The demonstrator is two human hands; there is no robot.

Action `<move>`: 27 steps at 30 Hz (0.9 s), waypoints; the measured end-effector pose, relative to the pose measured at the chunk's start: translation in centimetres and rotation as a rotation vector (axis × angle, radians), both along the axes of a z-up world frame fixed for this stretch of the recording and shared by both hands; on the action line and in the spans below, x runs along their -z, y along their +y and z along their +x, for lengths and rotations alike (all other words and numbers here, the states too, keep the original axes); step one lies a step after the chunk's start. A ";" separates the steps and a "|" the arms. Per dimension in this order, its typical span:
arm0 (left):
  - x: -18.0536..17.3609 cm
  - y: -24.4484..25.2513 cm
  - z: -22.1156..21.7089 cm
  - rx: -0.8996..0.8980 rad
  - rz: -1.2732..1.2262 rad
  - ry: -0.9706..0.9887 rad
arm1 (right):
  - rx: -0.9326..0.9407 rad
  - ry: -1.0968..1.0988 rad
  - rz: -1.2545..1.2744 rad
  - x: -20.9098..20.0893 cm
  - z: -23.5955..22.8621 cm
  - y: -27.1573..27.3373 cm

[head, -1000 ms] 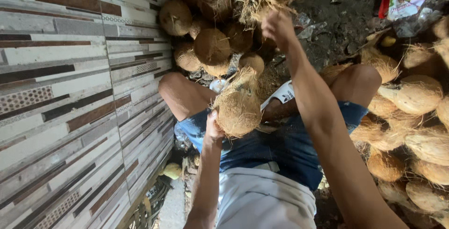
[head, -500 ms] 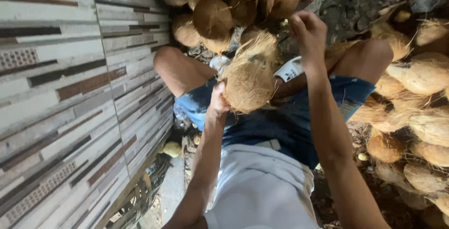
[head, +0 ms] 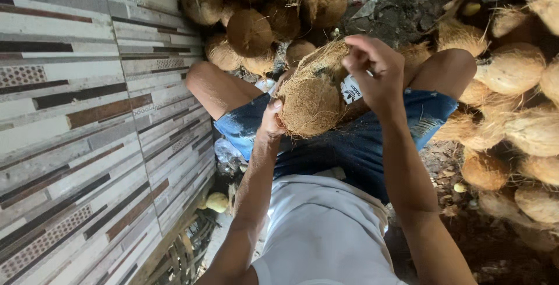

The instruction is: The person sits cross-legged on the floor and peels the fibrous husk off a coconut by hand. They hold the coconut with their left hand and pull away the husk fibers with their right hand, rotating the coconut to remove the outer layer.

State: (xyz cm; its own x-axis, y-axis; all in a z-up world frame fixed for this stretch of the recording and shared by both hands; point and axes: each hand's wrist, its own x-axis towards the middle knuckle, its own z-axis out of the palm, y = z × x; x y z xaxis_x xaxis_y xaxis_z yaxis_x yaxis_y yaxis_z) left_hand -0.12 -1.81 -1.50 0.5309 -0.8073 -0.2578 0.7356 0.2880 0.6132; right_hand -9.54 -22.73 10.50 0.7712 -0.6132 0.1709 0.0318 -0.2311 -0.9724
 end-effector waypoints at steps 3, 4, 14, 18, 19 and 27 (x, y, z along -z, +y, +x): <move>0.2 -0.3 -0.1 0.005 -0.064 -0.065 | -0.015 0.006 -0.146 -0.7 -0.2 0.3; 0.3 -0.4 0.0 0.027 -0.074 -0.121 | 0.030 0.000 -0.201 -0.5 -0.3 0.4; 1.2 0.7 -3.7 -0.079 0.221 0.328 | 0.120 -0.076 -0.093 4.0 -1.6 -0.4; 5.2 1.4 -3.3 -0.153 0.256 0.420 | 0.085 -0.110 -0.040 3.6 -1.0 0.1; 5.8 1.5 -3.1 -0.142 0.225 0.456 | 0.085 -0.086 -0.065 3.8 -1.0 0.0; 0.1 0.6 0.4 0.044 -0.043 -0.305 | -0.034 -0.026 -0.285 0.3 -0.2 -0.3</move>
State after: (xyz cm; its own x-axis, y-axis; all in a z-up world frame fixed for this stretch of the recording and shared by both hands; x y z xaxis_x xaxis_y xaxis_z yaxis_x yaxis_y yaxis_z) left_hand 0.32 -1.20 -1.61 0.5429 -0.8378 -0.0576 0.5320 0.2901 0.7955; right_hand -9.72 -23.03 10.23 0.7835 -0.5112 0.3532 0.0686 -0.4937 -0.8669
